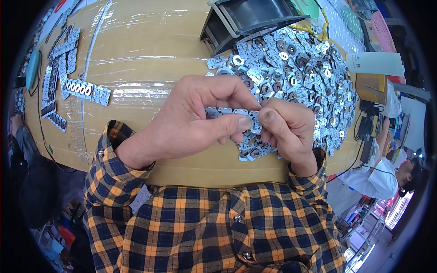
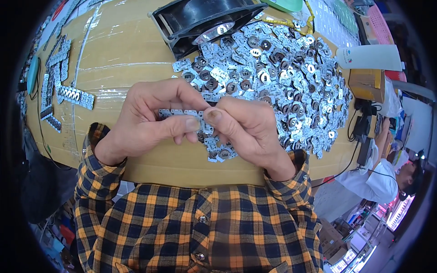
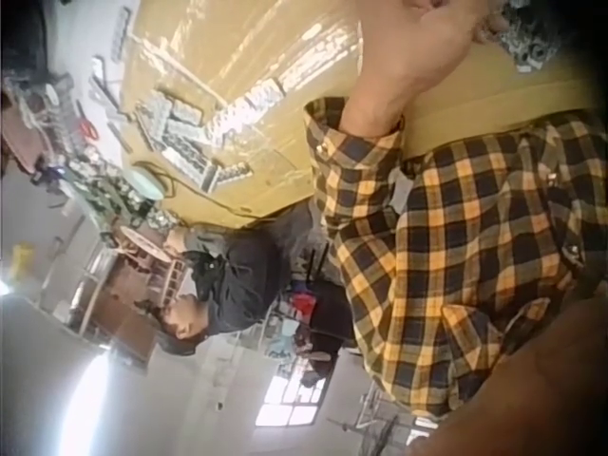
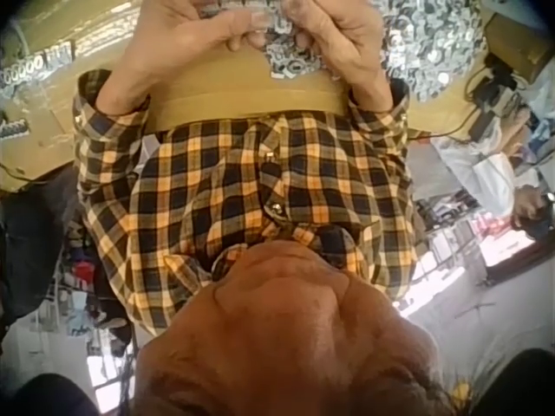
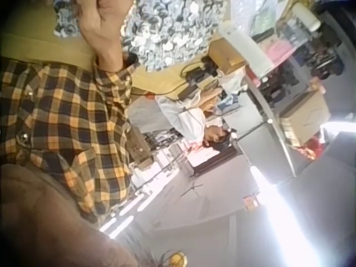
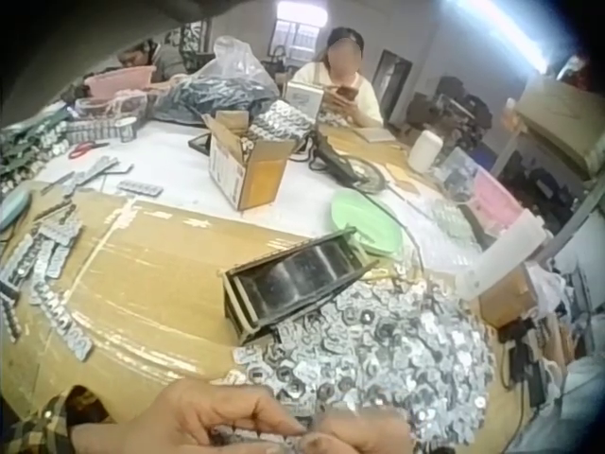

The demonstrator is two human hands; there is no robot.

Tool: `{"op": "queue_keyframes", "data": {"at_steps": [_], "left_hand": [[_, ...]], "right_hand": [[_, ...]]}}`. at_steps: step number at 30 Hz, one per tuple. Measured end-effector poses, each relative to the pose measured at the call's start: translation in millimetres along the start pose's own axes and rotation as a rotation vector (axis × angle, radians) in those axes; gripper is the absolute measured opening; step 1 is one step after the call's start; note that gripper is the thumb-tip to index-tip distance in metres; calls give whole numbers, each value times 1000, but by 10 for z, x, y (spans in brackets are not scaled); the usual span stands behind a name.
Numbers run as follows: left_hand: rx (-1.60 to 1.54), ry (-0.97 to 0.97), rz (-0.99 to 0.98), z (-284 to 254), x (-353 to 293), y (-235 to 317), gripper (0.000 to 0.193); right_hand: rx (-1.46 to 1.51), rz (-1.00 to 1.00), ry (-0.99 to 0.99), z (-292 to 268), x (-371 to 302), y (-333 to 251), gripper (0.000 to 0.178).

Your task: Sort and inspect small metal plates with electronic components at a workbench.

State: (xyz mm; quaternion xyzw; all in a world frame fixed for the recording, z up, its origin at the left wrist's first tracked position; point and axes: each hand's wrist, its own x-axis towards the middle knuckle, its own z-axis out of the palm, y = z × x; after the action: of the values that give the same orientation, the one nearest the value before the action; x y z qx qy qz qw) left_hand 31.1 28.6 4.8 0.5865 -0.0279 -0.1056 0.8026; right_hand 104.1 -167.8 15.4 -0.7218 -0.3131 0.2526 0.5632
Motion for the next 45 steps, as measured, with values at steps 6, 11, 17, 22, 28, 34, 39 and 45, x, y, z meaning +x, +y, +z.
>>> {"op": "queue_keyframes", "data": {"at_steps": [6, 11, 17, 22, 28, 34, 39, 45], "left_hand": [[-32, 104, -40, 42, -5, -11, 15], [-68, 39, -131, 3, -27, 111, 13], [-83, 243, 80, 75, -22, 26, 13], [415, 273, 429, 70, 0, -57, 20], [801, 301, 735, 53, 32, -77, 33], [895, 309, 798, 70, 11, -124, 36], [932, 312, 831, 68, 7, -128, 37], [910, 315, 840, 71, 4, -123, 37]], "right_hand": [[-44, 18, -41, 0, 18, 15, 35], [163, 143, -49, 5, -14, 17, 36], [810, 329, 100, 92, 32, 50, 34], [563, 238, 155, 74, 17, 66, 31], [336, 186, 137, 69, -5, 83, 32], [340, 204, 140, 82, -17, 98, 31], [328, 208, 143, 78, -18, 81, 31], [259, 147, 170, 78, -42, 84, 31]]}}
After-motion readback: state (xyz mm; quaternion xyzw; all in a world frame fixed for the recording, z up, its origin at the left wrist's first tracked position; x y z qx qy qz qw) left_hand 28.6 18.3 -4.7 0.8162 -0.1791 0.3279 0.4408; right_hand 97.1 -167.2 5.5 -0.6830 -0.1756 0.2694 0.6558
